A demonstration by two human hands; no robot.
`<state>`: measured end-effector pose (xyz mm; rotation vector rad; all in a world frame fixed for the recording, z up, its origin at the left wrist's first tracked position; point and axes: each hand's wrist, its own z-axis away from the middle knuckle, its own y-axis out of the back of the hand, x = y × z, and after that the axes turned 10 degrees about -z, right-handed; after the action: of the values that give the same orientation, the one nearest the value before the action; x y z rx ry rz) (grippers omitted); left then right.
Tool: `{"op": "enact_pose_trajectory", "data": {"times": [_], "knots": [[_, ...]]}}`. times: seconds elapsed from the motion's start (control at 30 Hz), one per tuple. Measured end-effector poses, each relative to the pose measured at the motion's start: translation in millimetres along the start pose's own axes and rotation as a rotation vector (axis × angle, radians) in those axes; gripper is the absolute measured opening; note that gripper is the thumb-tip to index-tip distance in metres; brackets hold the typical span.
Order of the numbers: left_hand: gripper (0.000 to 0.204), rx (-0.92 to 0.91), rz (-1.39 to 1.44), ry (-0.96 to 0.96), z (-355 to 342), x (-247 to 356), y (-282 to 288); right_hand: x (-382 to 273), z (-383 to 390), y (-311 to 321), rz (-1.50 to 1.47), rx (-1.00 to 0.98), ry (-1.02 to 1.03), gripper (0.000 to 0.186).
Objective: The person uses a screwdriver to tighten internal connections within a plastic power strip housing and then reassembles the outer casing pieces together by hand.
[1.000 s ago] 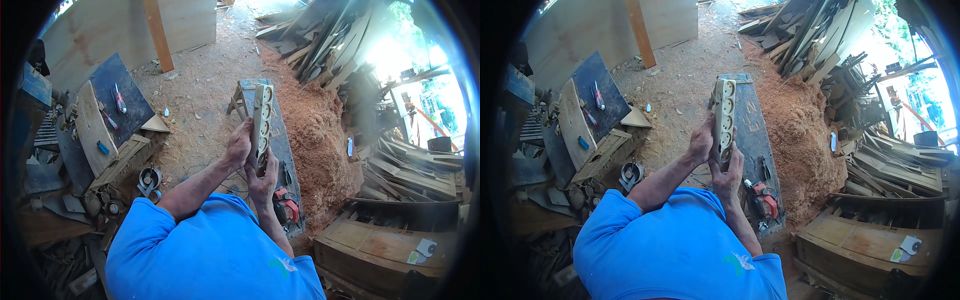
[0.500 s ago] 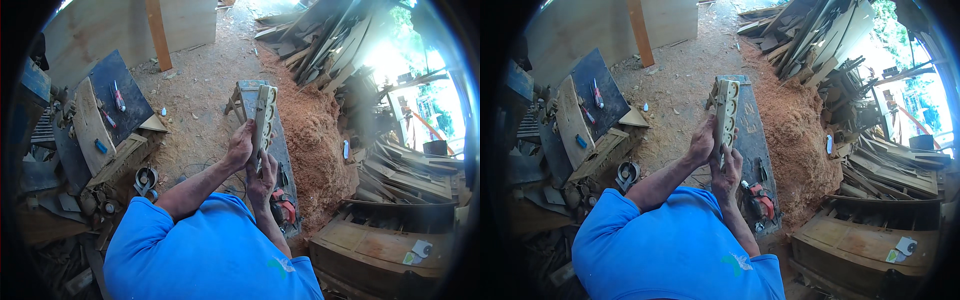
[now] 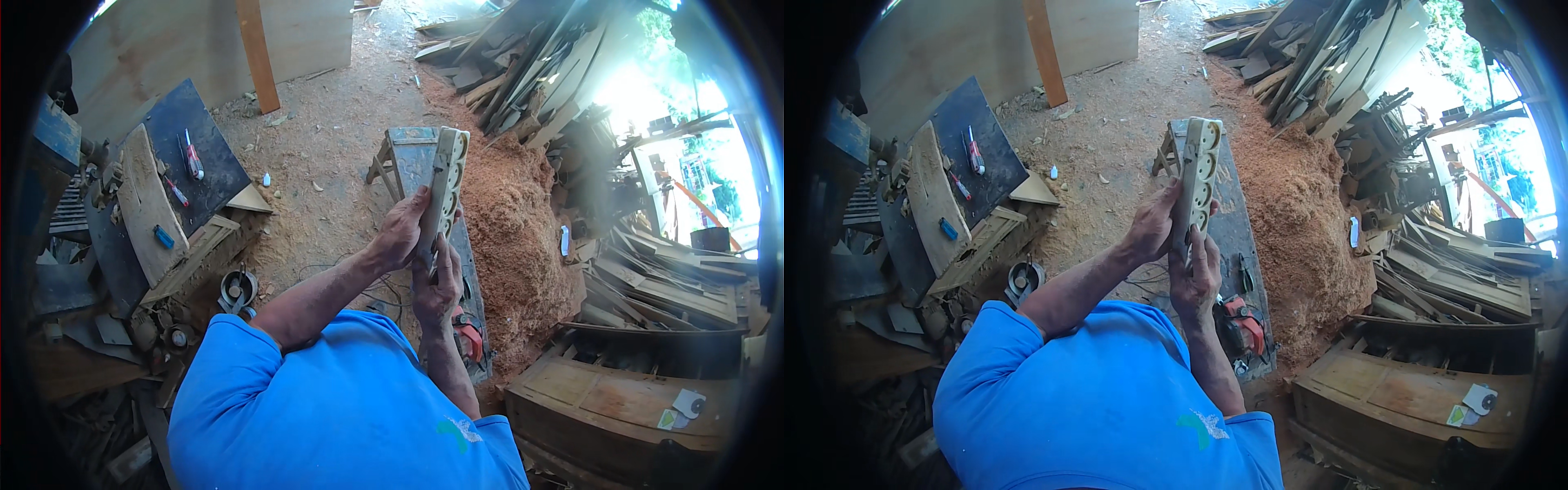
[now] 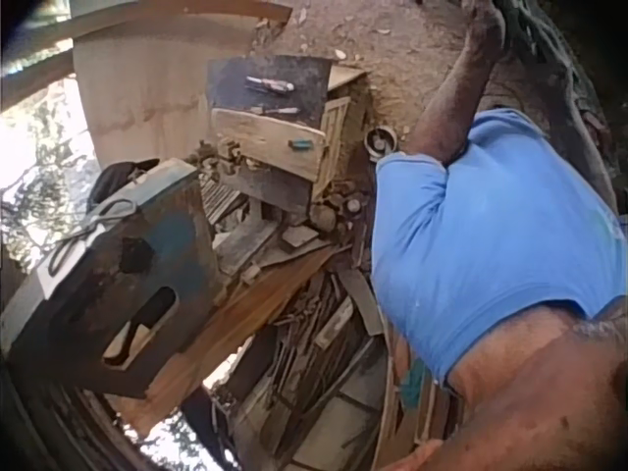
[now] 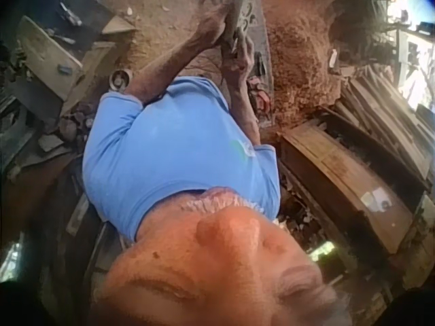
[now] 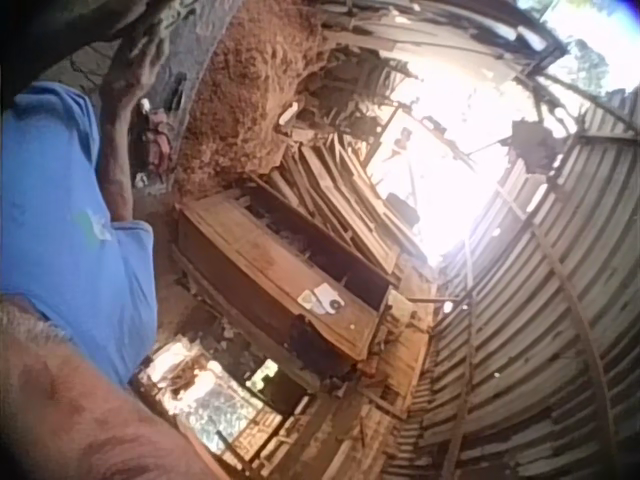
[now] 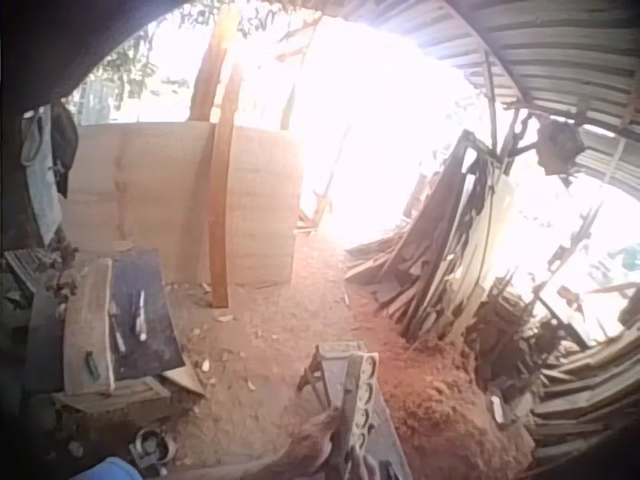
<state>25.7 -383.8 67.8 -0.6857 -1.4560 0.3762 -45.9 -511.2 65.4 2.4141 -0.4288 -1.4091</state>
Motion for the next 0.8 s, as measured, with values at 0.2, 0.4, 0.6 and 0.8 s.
{"op": "enact_pose_trajectory", "data": {"times": [0.2, 0.4, 0.6, 0.8], "knots": [[0.050, -0.010, 0.112, -0.026, -1, 7, -7, -6, -7, 8, 0.067, -0.048, -0.021, 0.052], [0.054, -0.003, 0.169, -0.015, -9, 15, -5, -15, -16, 10, 0.114, -0.140, 0.016, 0.061], [0.041, 0.109, -0.194, -0.161, -16, 30, -9, -12, -32, 7, 0.211, -0.261, 0.090, 0.084], [0.039, -0.088, 0.094, -0.098, -10, 49, 15, -28, -22, 18, -0.469, -0.201, -0.338, 0.088]]}}
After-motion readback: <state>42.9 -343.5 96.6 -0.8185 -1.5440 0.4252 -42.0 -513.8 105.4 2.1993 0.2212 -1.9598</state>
